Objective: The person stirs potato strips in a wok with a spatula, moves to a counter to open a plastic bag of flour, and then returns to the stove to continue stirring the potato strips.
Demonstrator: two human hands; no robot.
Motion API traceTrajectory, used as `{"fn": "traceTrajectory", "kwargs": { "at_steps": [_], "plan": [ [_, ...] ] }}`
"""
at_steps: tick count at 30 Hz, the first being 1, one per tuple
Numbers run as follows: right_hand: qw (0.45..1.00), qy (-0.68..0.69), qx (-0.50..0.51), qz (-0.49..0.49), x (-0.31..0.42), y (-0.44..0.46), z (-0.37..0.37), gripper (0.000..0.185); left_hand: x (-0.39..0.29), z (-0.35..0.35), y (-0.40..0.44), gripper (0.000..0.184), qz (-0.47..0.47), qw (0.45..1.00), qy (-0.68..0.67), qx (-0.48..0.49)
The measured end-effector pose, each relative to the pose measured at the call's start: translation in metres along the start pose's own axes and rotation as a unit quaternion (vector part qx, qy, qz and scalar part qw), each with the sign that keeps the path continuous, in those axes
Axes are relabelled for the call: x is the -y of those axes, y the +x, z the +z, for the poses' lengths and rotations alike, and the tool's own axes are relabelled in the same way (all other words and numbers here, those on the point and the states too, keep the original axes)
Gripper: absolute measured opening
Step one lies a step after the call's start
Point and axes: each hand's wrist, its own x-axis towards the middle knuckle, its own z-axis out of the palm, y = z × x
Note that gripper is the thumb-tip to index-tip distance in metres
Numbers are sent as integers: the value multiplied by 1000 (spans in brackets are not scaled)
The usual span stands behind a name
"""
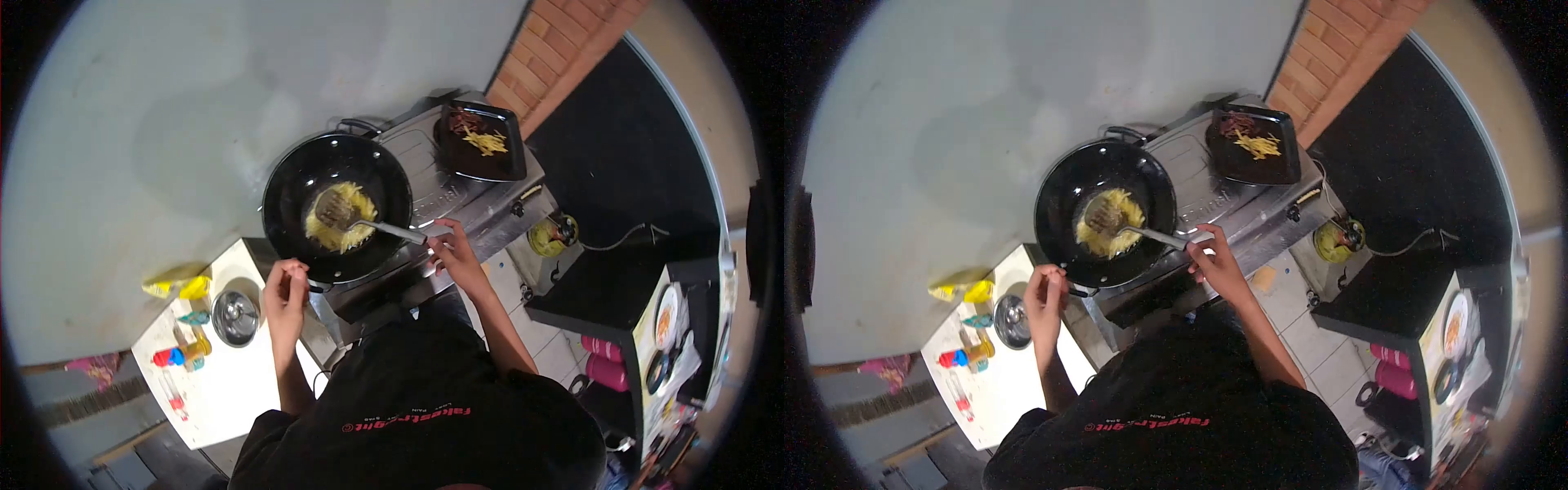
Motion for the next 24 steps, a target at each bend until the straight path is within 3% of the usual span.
{"fn": "traceTrajectory", "kwargs": {
  "at_steps": [2, 5, 8, 10, 13, 17, 18, 21, 22, 23, 24],
  "plan": [
    [995, -37, -69, -65, -4, -11, -10, 47, -2, 21, 3, 16, 31, 996, -44, 74],
    [987, -52, -130, -83, -4, -33, -31, 42, 3, 56, 5, 22, 69, 981, -73, 165],
    [980, -50, -175, -79, 0, -58, -38, 35, 1, 99, 5, 44, 111, 951, -165, 239],
    [973, -75, -173, -137, 5, -67, -35, 31, 1, 122, 0, 62, 82, 931, -217, 281],
    [923, -221, -187, -254, 27, -78, -18, 38, 8, 153, -13, 71, 23, 923, -253, 289],
    [901, -270, -89, -327, 34, -90, 4, 61, 26, 188, -19, 74, -236, 812, -411, 340],
    [878, -292, -58, -376, 27, -84, 8, 64, 41, 196, -21, 77, -231, 791, -414, 387],
    [863, -350, -52, -360, 6, -87, 9, 67, 50, 239, -36, 81, -257, 736, -434, 451],
    [864, -370, -58, -337, -1, -90, 2, 66, 37, 272, -65, 82, -291, 838, -380, 263],
    [865, -389, -62, -312, -7, -96, -6, 66, 31, 291, -85, 83, -310, 898, -305, 60],
    [866, -390, -74, -305, -12, -105, -14, 66, 41, 283, -78, 83, -317, 897, -301, 71]
  ]
}}
